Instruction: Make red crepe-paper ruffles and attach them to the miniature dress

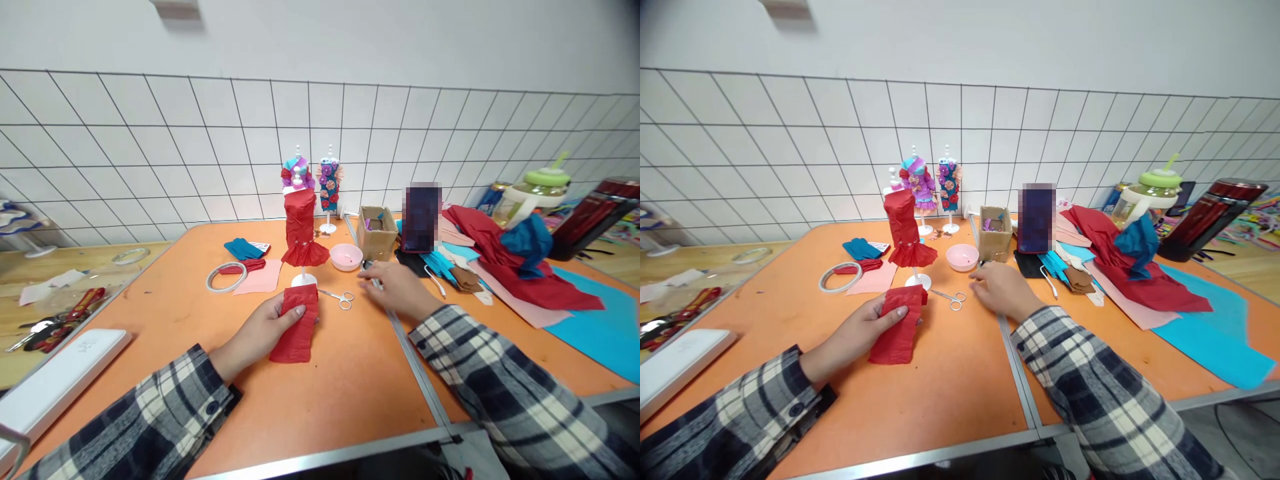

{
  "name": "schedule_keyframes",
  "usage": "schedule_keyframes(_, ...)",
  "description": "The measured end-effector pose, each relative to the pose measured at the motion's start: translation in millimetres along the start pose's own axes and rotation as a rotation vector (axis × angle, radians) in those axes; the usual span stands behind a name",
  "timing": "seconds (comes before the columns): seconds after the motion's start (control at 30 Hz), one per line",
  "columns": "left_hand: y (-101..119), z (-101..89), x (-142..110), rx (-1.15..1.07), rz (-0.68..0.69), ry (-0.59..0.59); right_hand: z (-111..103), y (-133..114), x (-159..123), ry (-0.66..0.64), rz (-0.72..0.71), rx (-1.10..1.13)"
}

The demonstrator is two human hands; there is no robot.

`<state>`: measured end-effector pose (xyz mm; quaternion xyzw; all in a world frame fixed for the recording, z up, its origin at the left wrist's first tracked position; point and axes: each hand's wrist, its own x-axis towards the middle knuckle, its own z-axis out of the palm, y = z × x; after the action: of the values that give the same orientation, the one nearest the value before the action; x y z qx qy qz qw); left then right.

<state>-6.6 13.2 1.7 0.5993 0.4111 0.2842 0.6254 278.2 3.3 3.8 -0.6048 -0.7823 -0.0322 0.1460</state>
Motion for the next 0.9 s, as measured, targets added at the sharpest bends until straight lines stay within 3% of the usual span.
schedule_keyframes(0.1,-2,2.2,0,-0.026,-0.009,-0.021,6,-26,2,-0.124,-0.078,-0.009)
schedule_keyframes(0.3,-2,4.5,-1,-0.064,0.013,-0.029,3,-64,13,-0.322,-0.047,-0.176)
schedule_keyframes(0.43,-3,2.1,-1,-0.119,0.033,-0.017,8,-75,20,-0.300,-0.011,-0.151)
schedule_keyframes(0.57,-2,-2.9,-1,-0.180,0.046,0.026,18,-60,19,-0.225,0.058,-0.074)
schedule_keyframes(0.6,0,-3.9,-1,-0.196,0.047,0.033,20,-54,18,-0.207,0.072,-0.012)
schedule_keyframes(0.7,3,-5.4,-3,-0.245,0.036,0.028,19,-39,16,-0.213,0.146,0.543)
schedule_keyframes(0.8,6,-4.4,-5,-0.298,-0.004,-0.006,9,-32,12,-0.393,0.182,1.047)
schedule_keyframes(0.9,6,-3.6,-6,-0.339,-0.050,-0.030,-3,-28,6,-0.634,0.196,1.268)
